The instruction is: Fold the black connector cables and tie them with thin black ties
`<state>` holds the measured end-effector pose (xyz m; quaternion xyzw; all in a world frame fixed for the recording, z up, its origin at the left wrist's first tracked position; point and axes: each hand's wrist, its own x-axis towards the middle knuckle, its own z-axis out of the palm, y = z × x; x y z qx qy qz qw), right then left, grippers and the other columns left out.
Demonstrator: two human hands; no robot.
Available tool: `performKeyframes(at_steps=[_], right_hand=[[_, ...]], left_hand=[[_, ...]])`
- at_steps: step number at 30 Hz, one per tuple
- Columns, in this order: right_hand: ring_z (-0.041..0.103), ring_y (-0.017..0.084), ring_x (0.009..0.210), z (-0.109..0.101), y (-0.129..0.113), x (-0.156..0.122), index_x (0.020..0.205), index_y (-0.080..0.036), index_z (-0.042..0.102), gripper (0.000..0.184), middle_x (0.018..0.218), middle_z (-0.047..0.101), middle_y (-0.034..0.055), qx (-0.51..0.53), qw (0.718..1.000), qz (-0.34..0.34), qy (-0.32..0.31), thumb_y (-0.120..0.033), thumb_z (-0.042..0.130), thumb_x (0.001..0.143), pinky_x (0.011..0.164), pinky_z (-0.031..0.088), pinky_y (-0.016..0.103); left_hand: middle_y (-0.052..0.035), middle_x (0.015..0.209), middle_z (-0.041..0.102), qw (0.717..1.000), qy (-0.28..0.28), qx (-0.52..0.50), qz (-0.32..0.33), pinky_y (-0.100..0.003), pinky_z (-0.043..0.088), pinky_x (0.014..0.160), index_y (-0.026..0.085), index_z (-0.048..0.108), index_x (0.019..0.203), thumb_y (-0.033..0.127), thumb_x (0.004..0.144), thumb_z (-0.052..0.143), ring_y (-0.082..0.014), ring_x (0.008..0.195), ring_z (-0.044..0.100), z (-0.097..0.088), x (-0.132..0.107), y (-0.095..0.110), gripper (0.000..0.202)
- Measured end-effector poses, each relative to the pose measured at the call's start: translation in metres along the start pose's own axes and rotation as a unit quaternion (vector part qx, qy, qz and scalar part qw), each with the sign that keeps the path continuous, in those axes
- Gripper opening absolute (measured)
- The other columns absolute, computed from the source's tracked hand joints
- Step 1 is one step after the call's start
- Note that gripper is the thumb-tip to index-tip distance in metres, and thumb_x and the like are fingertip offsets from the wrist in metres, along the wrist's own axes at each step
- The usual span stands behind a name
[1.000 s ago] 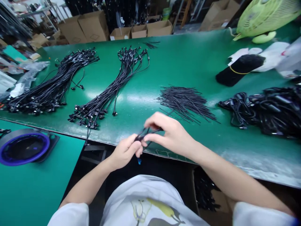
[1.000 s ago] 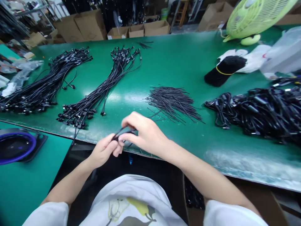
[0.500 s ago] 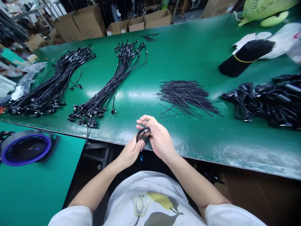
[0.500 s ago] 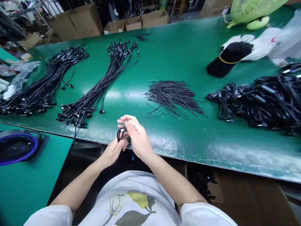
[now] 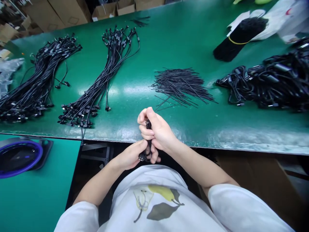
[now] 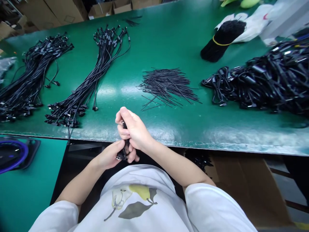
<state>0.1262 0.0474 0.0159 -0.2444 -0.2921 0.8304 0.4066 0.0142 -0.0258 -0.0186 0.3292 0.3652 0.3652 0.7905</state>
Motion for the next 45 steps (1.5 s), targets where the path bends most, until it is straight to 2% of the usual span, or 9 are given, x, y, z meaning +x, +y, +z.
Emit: performKeyframes(at_steps=[6,10,13,16,19,33,38,41,45], right_hand=[[0.018,-0.001,0.039,-0.010,0.005,0.015,0.072,-0.018,0.045,0.051,0.064,0.036,-0.0082,-0.010,1.000,0.017,0.021,-0.066,0.063,0.078,0.033,0.012,0.014],[0.044,0.006,0.050,-0.027,-0.006,0.012,0.075,-0.019,0.050,0.041,0.070,0.047,-0.0026,-0.257,0.951,-0.168,0.041,-0.054,0.045,0.094,0.045,0.042,0.021],[0.060,0.016,0.096,-0.044,-0.021,-0.006,0.096,-0.020,0.062,0.020,0.100,0.061,0.0051,-0.579,0.717,-0.380,-0.081,-0.031,0.046,0.098,0.090,0.050,0.038],[0.056,0.019,0.108,-0.055,-0.025,-0.029,0.122,-0.015,0.056,0.030,0.110,0.063,0.0088,-0.764,0.435,-0.415,-0.236,-0.015,0.039,0.097,0.102,0.041,0.045],[0.056,0.017,0.076,-0.060,-0.018,-0.045,0.120,-0.004,0.053,0.032,0.084,0.062,0.0074,-0.840,0.312,-0.362,-0.258,-0.013,0.033,0.098,0.072,0.045,0.036],[0.048,0.017,0.059,-0.066,-0.025,-0.041,0.079,-0.013,0.053,0.027,0.067,0.053,0.0048,-0.897,0.267,-0.268,-0.231,-0.005,0.031,0.093,0.051,0.026,0.031],[0.052,0.017,0.063,-0.069,-0.031,-0.040,0.081,-0.014,0.057,0.027,0.071,0.059,0.0053,-0.879,0.353,-0.226,-0.227,-0.014,0.035,0.097,0.054,0.032,0.032],[0.058,0.017,0.078,-0.085,-0.066,-0.037,0.092,-0.017,0.064,0.028,0.086,0.067,0.0055,-0.817,0.478,-0.249,-0.207,-0.035,0.043,0.099,0.063,0.040,0.031],[0.059,0.018,0.099,-0.144,-0.130,-0.015,0.098,-0.022,0.067,0.031,0.105,0.067,0.0060,-0.745,0.595,-0.282,0.103,-0.030,0.037,0.101,0.078,0.045,0.032]], left_hand=[[0.0065,0.057,0.037,0.989,0.065,-0.132,-0.022,-0.022,0.040,0.052,0.013,0.057,0.080,0.053,0.078,0.070,-0.0072,0.049,0.039,0.016,0.001,0.002,0.041],[0.0090,0.053,0.031,0.990,0.118,-0.069,0.017,-0.020,0.030,0.046,0.015,0.055,0.077,0.052,0.078,0.069,-0.0057,0.044,0.033,0.007,0.002,0.000,0.040],[0.0077,0.053,0.035,0.989,0.140,0.039,0.015,-0.021,0.029,0.048,0.016,0.053,0.072,0.057,0.081,0.063,-0.0067,0.045,0.036,-0.006,0.000,0.005,0.043],[0.0039,0.052,0.042,0.975,0.086,0.204,-0.027,-0.025,0.032,0.052,0.018,0.047,0.062,0.063,0.087,0.048,-0.0096,0.050,0.041,-0.011,-0.003,0.013,0.052],[0.0028,0.058,0.047,0.941,0.025,0.333,-0.056,-0.026,0.036,0.059,0.018,0.049,0.070,0.057,0.094,0.037,-0.0116,0.055,0.044,-0.008,-0.004,0.017,0.047],[-0.0006,0.066,0.053,0.816,0.123,0.561,0.065,-0.028,0.031,0.060,0.023,0.052,0.068,0.034,0.089,0.050,-0.0179,0.060,0.046,0.002,0.019,0.012,0.024],[0.0007,0.059,0.048,0.827,0.101,0.550,0.065,-0.028,0.027,0.057,0.022,0.046,0.065,0.034,0.091,0.047,-0.0163,0.055,0.040,0.003,0.030,0.009,0.028],[0.0008,0.060,0.049,0.872,0.093,0.480,0.029,-0.028,0.030,0.058,0.021,0.055,0.071,0.043,0.093,0.046,-0.0157,0.057,0.044,-0.007,0.028,0.005,0.032],[0.0025,0.059,0.047,0.941,0.161,0.296,0.027,-0.027,0.034,0.060,0.018,0.060,0.083,0.052,0.091,0.049,-0.0145,0.058,0.044,-0.024,0.024,-0.001,0.036]])
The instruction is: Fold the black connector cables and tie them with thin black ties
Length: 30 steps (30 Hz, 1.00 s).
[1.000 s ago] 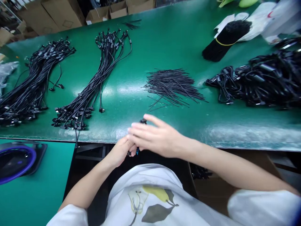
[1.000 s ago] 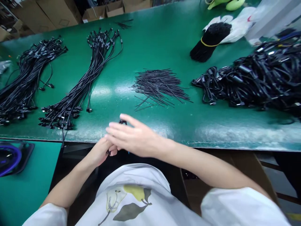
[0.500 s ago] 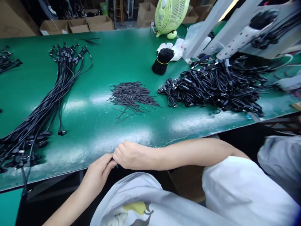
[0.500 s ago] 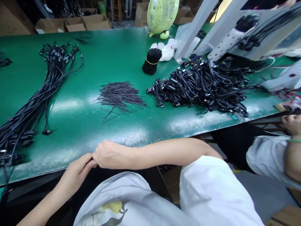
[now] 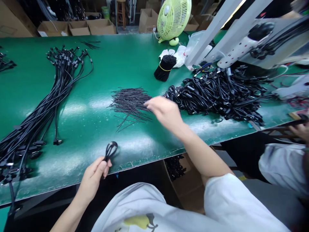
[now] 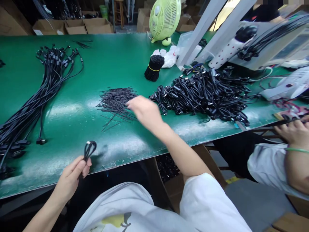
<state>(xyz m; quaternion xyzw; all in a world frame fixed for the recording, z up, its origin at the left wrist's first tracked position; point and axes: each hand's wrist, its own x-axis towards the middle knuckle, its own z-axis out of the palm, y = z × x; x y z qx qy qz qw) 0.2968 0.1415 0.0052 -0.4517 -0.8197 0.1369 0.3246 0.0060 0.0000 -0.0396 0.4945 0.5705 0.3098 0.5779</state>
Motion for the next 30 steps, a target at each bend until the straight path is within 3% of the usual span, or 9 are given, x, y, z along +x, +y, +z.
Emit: performKeyframes(at_steps=[2,4,6,9,12,16,19,25,30], right_hand=[[0.059,0.020,0.099,-0.001,0.038,0.012,0.095,-0.020,0.068,0.025,0.104,0.066,0.0076,-0.065,0.993,0.088,0.044,-0.026,0.044,0.098,0.083,0.045,0.034],[0.058,0.022,0.098,0.010,0.061,0.017,0.094,-0.018,0.069,0.016,0.105,0.066,0.0092,-0.137,0.982,0.127,0.019,-0.025,0.055,0.093,0.085,0.045,0.034],[0.057,0.023,0.096,0.024,0.068,0.016,0.092,-0.016,0.068,0.012,0.104,0.065,0.0107,-0.187,0.972,0.138,-0.018,-0.023,0.058,0.090,0.085,0.044,0.034],[0.056,0.023,0.096,0.034,0.063,0.010,0.090,-0.017,0.067,0.014,0.102,0.063,0.0110,-0.214,0.967,0.136,-0.013,-0.021,0.054,0.091,0.082,0.043,0.034],[0.056,0.023,0.092,0.031,0.057,0.006,0.094,-0.018,0.067,0.018,0.099,0.063,0.0096,-0.243,0.959,0.142,0.032,-0.026,0.050,0.094,0.079,0.042,0.033],[0.055,0.023,0.088,0.025,0.053,0.004,0.095,-0.018,0.067,0.022,0.093,0.064,0.0092,-0.286,0.949,0.128,0.034,-0.029,0.047,0.096,0.078,0.041,0.033],[0.056,0.022,0.090,0.026,0.043,0.000,0.093,-0.018,0.067,0.024,0.101,0.064,0.0099,-0.277,0.952,0.115,0.061,-0.028,0.045,0.097,0.077,0.041,0.032],[0.056,0.020,0.083,0.038,0.013,-0.007,0.095,-0.019,0.066,0.029,0.094,0.063,0.0077,-0.239,0.961,0.103,0.093,-0.034,0.042,0.099,0.069,0.039,0.030],[0.054,0.023,0.086,0.045,0.008,-0.011,0.088,-0.019,0.066,0.027,0.094,0.062,0.0097,-0.228,0.965,0.083,0.095,-0.030,0.043,0.096,0.077,0.041,0.035]], left_hand=[[0.0028,0.059,0.046,0.996,0.025,-0.080,-0.012,-0.026,0.034,0.058,0.017,0.060,0.084,0.053,0.089,0.054,-0.0135,0.057,0.043,-0.001,0.002,-0.004,0.036],[0.0030,0.059,0.046,0.991,0.029,-0.129,-0.023,-0.025,0.033,0.055,0.016,0.060,0.083,0.052,0.086,0.059,-0.0121,0.056,0.042,0.001,0.003,-0.003,0.037],[0.0038,0.058,0.044,0.986,0.038,-0.161,-0.028,-0.024,0.032,0.053,0.015,0.060,0.080,0.054,0.083,0.063,-0.0105,0.053,0.040,0.004,0.003,0.000,0.039],[0.0050,0.057,0.041,0.979,0.059,-0.190,-0.034,-0.024,0.030,0.050,0.014,0.059,0.077,0.056,0.077,0.068,-0.0085,0.050,0.038,0.006,0.002,0.005,0.043],[0.0056,0.057,0.040,0.976,0.061,-0.208,-0.034,-0.023,0.030,0.049,0.014,0.059,0.077,0.055,0.076,0.069,-0.0074,0.049,0.038,0.006,0.001,0.008,0.042],[0.0059,0.058,0.040,0.973,0.048,-0.222,-0.031,-0.022,0.029,0.050,0.014,0.058,0.078,0.054,0.077,0.069,-0.0067,0.050,0.037,0.008,0.002,0.011,0.041],[0.0060,0.059,0.039,0.972,0.038,-0.229,-0.029,-0.023,0.030,0.050,0.014,0.058,0.078,0.054,0.077,0.069,-0.0069,0.050,0.038,0.010,0.000,0.016,0.041],[0.0066,0.059,0.038,0.968,0.043,-0.245,-0.016,-0.022,0.029,0.050,0.015,0.058,0.084,0.052,0.080,0.066,-0.0067,0.049,0.037,0.018,-0.006,0.020,0.039],[0.0067,0.058,0.037,0.968,0.009,-0.252,-0.011,-0.022,0.030,0.051,0.015,0.058,0.087,0.052,0.083,0.063,-0.0068,0.049,0.036,0.025,-0.009,0.020,0.038]])
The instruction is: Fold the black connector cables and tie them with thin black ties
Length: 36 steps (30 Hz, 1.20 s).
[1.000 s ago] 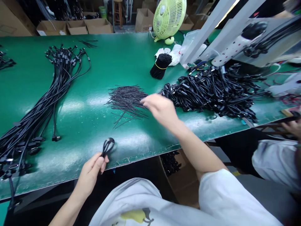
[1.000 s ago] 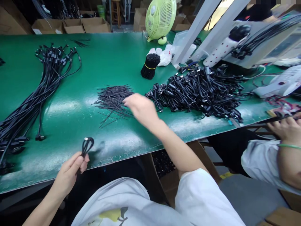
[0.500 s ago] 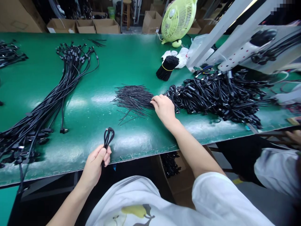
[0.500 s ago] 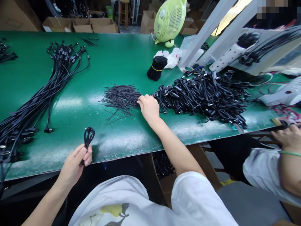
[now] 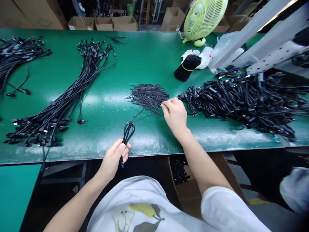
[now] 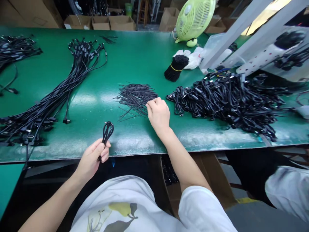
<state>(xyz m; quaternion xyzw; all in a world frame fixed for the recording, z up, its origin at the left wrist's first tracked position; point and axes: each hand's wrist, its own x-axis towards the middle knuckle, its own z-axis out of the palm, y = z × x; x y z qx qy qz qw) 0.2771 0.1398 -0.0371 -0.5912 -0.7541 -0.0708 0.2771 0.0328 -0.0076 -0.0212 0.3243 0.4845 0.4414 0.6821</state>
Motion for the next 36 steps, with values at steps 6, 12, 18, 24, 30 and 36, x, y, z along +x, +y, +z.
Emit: performKeyframes(at_steps=[6,12,18,24,30,36], right_hand=[[0.056,0.022,0.089,0.002,-0.001,-0.005,0.089,-0.019,0.063,0.025,0.096,0.063,0.0093,0.058,0.998,0.015,-0.008,-0.028,0.041,0.096,0.078,0.042,0.032],[0.057,0.018,0.078,-0.013,-0.034,-0.022,0.084,-0.019,0.059,0.020,0.085,0.064,0.0059,0.188,0.981,0.033,-0.033,-0.028,0.044,0.095,0.075,0.041,0.030],[0.053,0.011,0.063,-0.034,-0.099,-0.072,0.081,-0.019,0.058,0.019,0.072,0.060,-0.0010,0.370,0.891,-0.067,-0.256,-0.027,0.049,0.096,0.060,0.040,0.023],[0.058,0.017,0.090,-0.037,-0.112,-0.065,0.094,-0.012,0.064,0.019,0.096,0.067,0.0082,0.107,0.900,-0.421,0.010,-0.010,0.045,0.093,0.080,0.044,0.032],[0.058,0.017,0.083,-0.056,-0.115,-0.033,0.098,-0.013,0.062,0.022,0.098,0.064,0.0087,-0.033,0.771,-0.636,-0.018,-0.014,0.041,0.096,0.079,0.044,0.034],[0.054,0.022,0.075,-0.064,-0.127,-0.035,0.088,-0.010,0.068,0.030,0.080,0.057,0.0110,-0.113,0.730,-0.673,-0.049,-0.009,0.039,0.086,0.067,0.039,0.037]], left_hand=[[0.0066,0.059,0.037,1.000,0.000,-0.011,0.004,-0.022,0.029,0.050,0.014,0.058,0.087,0.050,0.083,0.064,-0.0063,0.049,0.036,0.001,-0.003,0.001,0.036],[0.0076,0.060,0.040,0.999,0.000,-0.035,0.021,-0.021,0.030,0.050,0.016,0.054,0.110,0.046,0.085,0.063,-0.0067,0.049,0.037,0.004,-0.001,0.000,0.039],[0.0059,0.062,0.040,0.998,-0.016,0.000,0.060,-0.022,0.034,0.052,0.013,0.057,0.123,0.043,0.091,0.054,-0.0076,0.052,0.039,0.000,0.006,-0.003,0.043],[-0.0070,0.094,0.067,0.927,0.050,0.323,0.186,-0.031,0.047,0.083,0.018,0.068,0.106,0.027,0.092,0.046,-0.0181,0.083,0.061,-0.011,0.007,-0.006,0.028],[0.0006,0.064,0.055,0.969,-0.067,0.231,0.060,-0.025,0.044,0.063,0.015,0.070,0.095,0.025,0.085,0.050,-0.0134,0.061,0.051,-0.019,0.003,0.003,0.025],[0.0057,0.059,0.042,0.993,-0.075,0.088,-0.017,-0.020,0.027,0.047,0.011,0.067,0.107,0.033,0.076,0.064,-0.0076,0.051,0.033,-0.016,0.000,0.011,0.038]])
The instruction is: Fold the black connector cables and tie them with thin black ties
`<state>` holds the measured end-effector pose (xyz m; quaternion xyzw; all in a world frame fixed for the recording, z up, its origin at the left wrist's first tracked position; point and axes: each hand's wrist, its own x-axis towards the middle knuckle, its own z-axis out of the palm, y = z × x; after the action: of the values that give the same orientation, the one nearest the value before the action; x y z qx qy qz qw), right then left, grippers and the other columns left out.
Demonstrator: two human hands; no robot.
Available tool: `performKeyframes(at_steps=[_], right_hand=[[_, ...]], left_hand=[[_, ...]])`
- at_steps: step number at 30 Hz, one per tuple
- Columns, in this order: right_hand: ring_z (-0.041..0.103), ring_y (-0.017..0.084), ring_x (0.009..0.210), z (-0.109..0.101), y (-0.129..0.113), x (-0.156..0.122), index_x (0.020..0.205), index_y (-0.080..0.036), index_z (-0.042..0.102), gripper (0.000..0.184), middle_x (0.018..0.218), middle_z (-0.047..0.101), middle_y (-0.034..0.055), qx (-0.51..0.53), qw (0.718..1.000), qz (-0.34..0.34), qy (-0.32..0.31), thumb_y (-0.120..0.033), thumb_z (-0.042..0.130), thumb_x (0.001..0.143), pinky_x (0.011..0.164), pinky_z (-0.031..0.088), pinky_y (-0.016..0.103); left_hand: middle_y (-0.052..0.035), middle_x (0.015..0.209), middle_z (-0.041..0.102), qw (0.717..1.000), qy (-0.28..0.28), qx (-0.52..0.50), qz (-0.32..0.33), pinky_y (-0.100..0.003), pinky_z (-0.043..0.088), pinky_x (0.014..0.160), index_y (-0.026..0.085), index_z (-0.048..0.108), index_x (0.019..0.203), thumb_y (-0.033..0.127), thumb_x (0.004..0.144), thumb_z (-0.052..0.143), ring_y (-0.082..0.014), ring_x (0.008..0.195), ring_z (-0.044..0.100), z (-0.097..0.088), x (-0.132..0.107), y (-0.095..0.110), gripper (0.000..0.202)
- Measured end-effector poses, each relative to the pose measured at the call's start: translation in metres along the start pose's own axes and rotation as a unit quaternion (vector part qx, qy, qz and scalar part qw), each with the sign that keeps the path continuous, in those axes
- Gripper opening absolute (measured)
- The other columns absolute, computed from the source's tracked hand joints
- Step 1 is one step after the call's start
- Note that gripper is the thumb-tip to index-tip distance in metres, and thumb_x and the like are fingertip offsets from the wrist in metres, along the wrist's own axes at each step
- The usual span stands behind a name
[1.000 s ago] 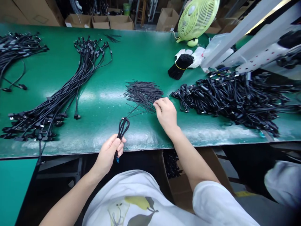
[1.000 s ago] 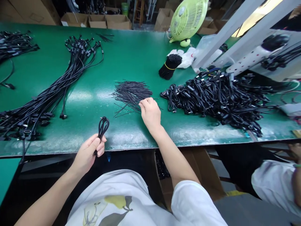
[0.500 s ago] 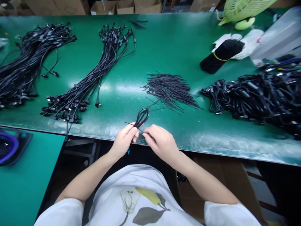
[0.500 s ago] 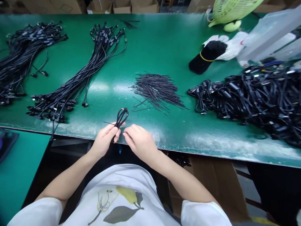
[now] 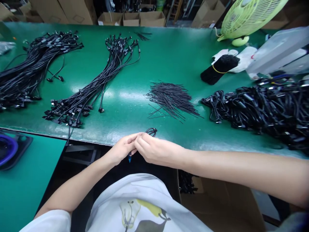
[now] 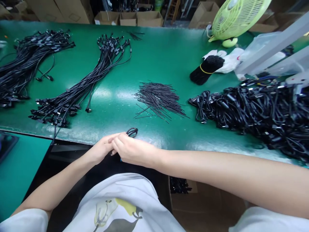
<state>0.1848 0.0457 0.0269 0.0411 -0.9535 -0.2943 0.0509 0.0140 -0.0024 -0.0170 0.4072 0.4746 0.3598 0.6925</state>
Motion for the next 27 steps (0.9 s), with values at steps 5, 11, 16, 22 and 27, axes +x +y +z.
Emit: performKeyframes(at_steps=[5,11,16,22,27], right_hand=[[0.045,0.019,0.060,0.003,-0.001,0.007,0.074,-0.013,0.064,0.033,0.069,0.053,0.0090,-0.046,0.999,0.010,-0.005,-0.004,0.035,0.084,0.056,0.030,0.035],[0.039,0.016,0.055,0.016,0.010,0.019,0.070,-0.014,0.056,0.027,0.061,0.046,0.0039,0.018,0.978,0.208,0.014,-0.002,0.037,0.085,0.051,0.021,0.032],[0.049,0.014,0.065,0.024,-0.004,0.028,0.078,-0.017,0.055,0.028,0.071,0.057,0.0037,0.197,0.872,0.424,0.144,-0.017,0.036,0.097,0.061,0.031,0.029],[0.049,0.011,0.067,0.032,-0.013,0.009,0.080,-0.018,0.055,0.026,0.073,0.058,-0.0001,0.338,0.809,0.446,0.179,-0.020,0.037,0.099,0.063,0.033,0.025],[0.037,0.015,0.063,0.025,-0.002,0.001,0.074,-0.018,0.052,0.020,0.065,0.048,-0.0001,0.107,0.896,0.399,0.162,-0.017,0.044,0.092,0.059,0.024,0.031]], left_hand=[[0.0049,0.059,0.048,0.997,0.055,0.048,-0.011,-0.022,0.033,0.053,0.012,0.064,0.120,0.029,0.079,0.060,-0.0090,0.054,0.038,0.006,-0.002,0.004,0.045],[-0.0051,0.103,0.071,0.983,0.149,-0.073,0.083,-0.031,0.043,0.093,0.017,0.066,0.120,0.023,0.081,0.057,-0.0213,0.103,0.060,0.018,0.004,0.012,0.040],[-0.0090,0.120,0.067,0.973,0.125,-0.126,0.147,-0.036,0.039,0.105,0.017,0.070,0.113,0.050,0.095,0.039,-0.0244,0.118,0.056,0.007,0.010,0.020,0.049],[-0.0071,0.094,0.059,0.906,0.083,0.286,0.302,-0.034,0.044,0.090,0.022,0.076,0.100,0.056,0.095,0.041,-0.0203,0.095,0.054,-0.017,-0.015,0.026,0.049],[-0.0039,0.077,0.051,0.934,0.080,0.259,0.234,-0.029,0.042,0.067,0.019,0.076,0.098,0.055,0.097,0.032,-0.0154,0.069,0.047,-0.013,-0.013,0.011,0.056]])
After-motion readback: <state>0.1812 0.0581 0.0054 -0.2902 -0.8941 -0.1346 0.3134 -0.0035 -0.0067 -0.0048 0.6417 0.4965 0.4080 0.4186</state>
